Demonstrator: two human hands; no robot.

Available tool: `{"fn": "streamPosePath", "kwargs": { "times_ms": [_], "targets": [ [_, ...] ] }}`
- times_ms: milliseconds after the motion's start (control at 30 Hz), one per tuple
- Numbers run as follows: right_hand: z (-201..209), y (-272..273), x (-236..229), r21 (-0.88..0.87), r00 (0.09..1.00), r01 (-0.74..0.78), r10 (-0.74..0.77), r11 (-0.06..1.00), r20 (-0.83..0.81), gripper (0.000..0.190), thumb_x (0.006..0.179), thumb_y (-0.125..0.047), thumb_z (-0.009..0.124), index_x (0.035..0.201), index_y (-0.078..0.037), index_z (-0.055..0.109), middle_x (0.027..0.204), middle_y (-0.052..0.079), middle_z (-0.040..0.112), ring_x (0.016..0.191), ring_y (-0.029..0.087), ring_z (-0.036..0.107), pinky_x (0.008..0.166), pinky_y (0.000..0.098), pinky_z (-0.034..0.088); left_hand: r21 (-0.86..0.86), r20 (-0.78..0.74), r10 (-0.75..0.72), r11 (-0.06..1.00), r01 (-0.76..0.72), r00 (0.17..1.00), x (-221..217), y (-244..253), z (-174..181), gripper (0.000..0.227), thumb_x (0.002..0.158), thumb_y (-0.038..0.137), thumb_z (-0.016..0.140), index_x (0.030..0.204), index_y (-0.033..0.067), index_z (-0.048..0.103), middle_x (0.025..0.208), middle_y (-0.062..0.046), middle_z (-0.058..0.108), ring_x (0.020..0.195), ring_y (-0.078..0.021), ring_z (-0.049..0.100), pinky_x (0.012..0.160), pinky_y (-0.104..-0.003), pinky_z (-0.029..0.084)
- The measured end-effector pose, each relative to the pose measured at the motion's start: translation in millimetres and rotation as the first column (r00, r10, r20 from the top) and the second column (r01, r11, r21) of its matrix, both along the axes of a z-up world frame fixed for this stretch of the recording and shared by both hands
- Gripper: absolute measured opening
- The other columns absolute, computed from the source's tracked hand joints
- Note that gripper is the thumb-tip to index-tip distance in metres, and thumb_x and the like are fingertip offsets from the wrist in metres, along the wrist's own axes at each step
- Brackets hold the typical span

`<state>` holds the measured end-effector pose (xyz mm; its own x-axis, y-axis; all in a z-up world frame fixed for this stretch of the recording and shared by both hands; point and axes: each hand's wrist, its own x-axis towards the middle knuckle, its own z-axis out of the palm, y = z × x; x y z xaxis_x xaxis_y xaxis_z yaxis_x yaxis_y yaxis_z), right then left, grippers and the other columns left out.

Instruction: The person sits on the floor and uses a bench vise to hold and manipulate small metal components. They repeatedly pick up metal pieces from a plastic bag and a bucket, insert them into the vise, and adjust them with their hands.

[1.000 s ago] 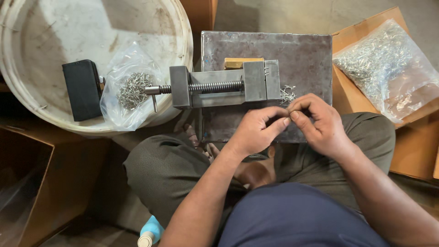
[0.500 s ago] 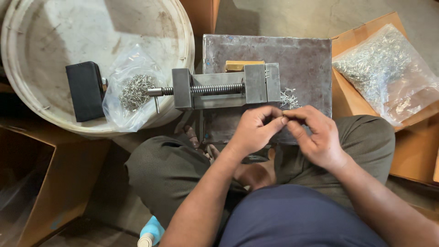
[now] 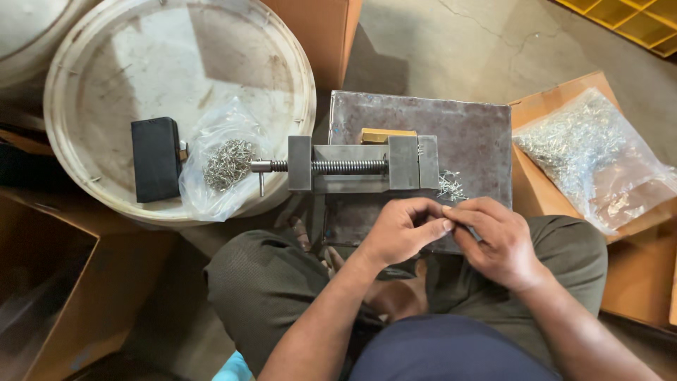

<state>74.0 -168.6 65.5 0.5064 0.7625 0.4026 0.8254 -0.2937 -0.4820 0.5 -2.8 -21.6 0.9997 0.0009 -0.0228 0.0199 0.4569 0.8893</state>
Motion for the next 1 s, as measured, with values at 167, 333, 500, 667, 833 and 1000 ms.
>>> {"fn": "streamPosePath", "kwargs": {
  "times_ms": [167, 333, 500, 667, 833, 1000],
  "targets": [
    [7, -1, 3, -0.036, 0.996, 0.037, -0.040, 0.999, -0.077, 0.034, 0.079, -0.002, 0.079, 0.111, -0.002, 0.071, 0.094, 0.012, 0.072, 0.082, 0.027, 0.073, 0.068, 0.0333, 0.056, -0.051, 0.028, -0.009, 0.999, 0.011, 1.000, 1, 0, -1, 0.016, 0.104, 0.016, 0.065, 0.105, 0.0017, 0.072, 0.083, 0.005, 0.065, 0.074, -0.0012, 0.055, 0.064, -0.020, 0.044],
    [0, 5, 11, 0.040, 0.982, 0.082, -0.073, 0.996, -0.177, 0.018, 0.085, -0.003, 0.077, 0.102, -0.003, 0.071, 0.098, 0.011, 0.072, 0.088, 0.022, 0.072, 0.078, 0.0299, 0.055, -0.168, 0.055, -0.061, 0.983, 0.069, 0.997, 1, 7, -8, 0.017, 0.107, 0.019, 0.064, 0.102, 0.0046, 0.071, 0.080, 0.002, 0.065, 0.070, -0.0033, 0.053, 0.062, -0.021, 0.041],
    [-4, 12, 18, 0.116, 0.890, 0.021, 0.034, 0.993, -0.454, 0.011, 0.090, -0.002, 0.072, 0.101, -0.001, 0.070, 0.099, 0.008, 0.070, 0.089, 0.016, 0.068, 0.079, 0.0276, 0.054, -0.348, 0.016, -0.060, 0.936, 0.062, 0.998, 0, 9, -12, 0.016, 0.108, 0.021, 0.064, 0.101, 0.0069, 0.069, 0.081, 0.002, 0.064, 0.069, -0.0039, 0.055, 0.062, -0.021, 0.042],
    [12, 34, 22, 0.096, 0.925, 0.167, -0.122, 0.981, -0.359, 0.009, 0.094, -0.002, 0.070, 0.103, -0.001, 0.069, 0.096, 0.008, 0.068, 0.085, 0.016, 0.065, 0.075, 0.0278, 0.053, -0.212, 0.000, 0.006, 0.977, -0.006, 1.000, 1, 8, -6, 0.019, 0.104, 0.024, 0.065, 0.103, 0.0063, 0.071, 0.081, 0.002, 0.067, 0.067, -0.0030, 0.053, 0.062, -0.021, 0.042],
    [35, 67, 43, 0.062, 0.997, 0.076, -0.078, 0.995, 0.029, 0.010, 0.094, -0.001, 0.074, 0.103, -0.001, 0.070, 0.095, 0.012, 0.069, 0.084, 0.022, 0.070, 0.075, 0.0321, 0.055, -0.059, 0.066, 0.027, 0.998, -0.023, 0.997, 2, 8, 7, 0.017, 0.100, 0.020, 0.071, 0.100, 0.0028, 0.071, 0.084, 0.006, 0.064, 0.076, -0.0006, 0.054, 0.067, -0.021, 0.045],
    [46, 81, 46, -0.015, 0.994, 0.052, -0.050, 0.999, 0.095, 0.011, 0.093, -0.001, 0.075, 0.102, -0.002, 0.072, 0.096, 0.012, 0.070, 0.086, 0.028, 0.069, 0.074, 0.0360, 0.054, -0.058, 0.066, 0.027, 0.998, -0.023, 0.997, -1, 9, 9, 0.016, 0.100, 0.018, 0.072, 0.100, 0.0019, 0.071, 0.082, 0.008, 0.059, 0.074, -0.0002, 0.050, 0.064, -0.020, 0.041]
  ]
}}
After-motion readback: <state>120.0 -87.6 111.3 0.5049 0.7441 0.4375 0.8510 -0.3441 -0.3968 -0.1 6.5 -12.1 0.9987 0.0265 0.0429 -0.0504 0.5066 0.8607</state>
